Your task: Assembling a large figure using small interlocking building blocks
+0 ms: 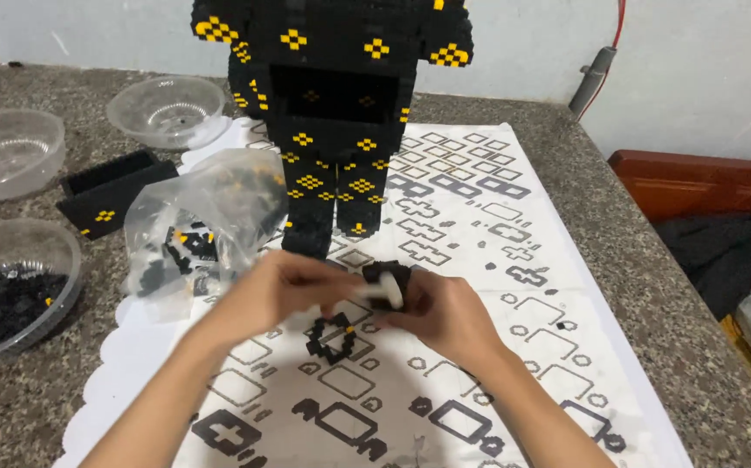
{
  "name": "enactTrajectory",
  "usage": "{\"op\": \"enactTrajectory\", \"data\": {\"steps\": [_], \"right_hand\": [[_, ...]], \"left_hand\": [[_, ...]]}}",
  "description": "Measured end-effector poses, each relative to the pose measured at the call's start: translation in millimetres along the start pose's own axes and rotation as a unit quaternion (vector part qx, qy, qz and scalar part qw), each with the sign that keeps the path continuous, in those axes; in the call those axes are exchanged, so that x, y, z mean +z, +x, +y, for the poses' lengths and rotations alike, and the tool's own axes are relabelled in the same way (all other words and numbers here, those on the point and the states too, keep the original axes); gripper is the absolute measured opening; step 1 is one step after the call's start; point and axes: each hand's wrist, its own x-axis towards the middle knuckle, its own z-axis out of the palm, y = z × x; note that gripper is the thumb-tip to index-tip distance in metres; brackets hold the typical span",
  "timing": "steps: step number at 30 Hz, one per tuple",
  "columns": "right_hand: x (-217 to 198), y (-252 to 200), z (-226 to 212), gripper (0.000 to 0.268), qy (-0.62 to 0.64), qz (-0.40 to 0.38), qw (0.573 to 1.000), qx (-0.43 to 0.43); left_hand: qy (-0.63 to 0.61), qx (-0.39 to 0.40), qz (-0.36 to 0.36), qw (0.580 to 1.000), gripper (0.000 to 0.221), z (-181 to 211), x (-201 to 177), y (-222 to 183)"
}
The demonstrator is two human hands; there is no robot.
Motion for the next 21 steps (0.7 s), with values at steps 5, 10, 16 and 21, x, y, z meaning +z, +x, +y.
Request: {"op": "enactTrajectory", "data": {"steps": [5, 10, 16, 21], "right_hand": [[5, 5, 14, 0.034, 0.037, 0.005, 0.999, -0.036], [6, 8, 18, 0.034, 0.045, 0.013, 0.998, -0.048], [-1, 13, 20, 0.034, 0.038, 0.020, 0.999, -0.026], [-1, 12, 23, 0.029, 0.070, 0.030, 0.997, -0.031]], "left_hand": [[-0.113, -0.015, 0.161, 0.980, 0.020, 3, -3, 2], [-0.089, -0.014, 0.212, 0.973, 0.019, -13, -7, 6], [0.332, 0.002, 0.170, 0.928, 0.018, -52, 5, 9], [0.436, -0.112, 0.112, 0.886, 0.023, -58, 17, 3]]}}
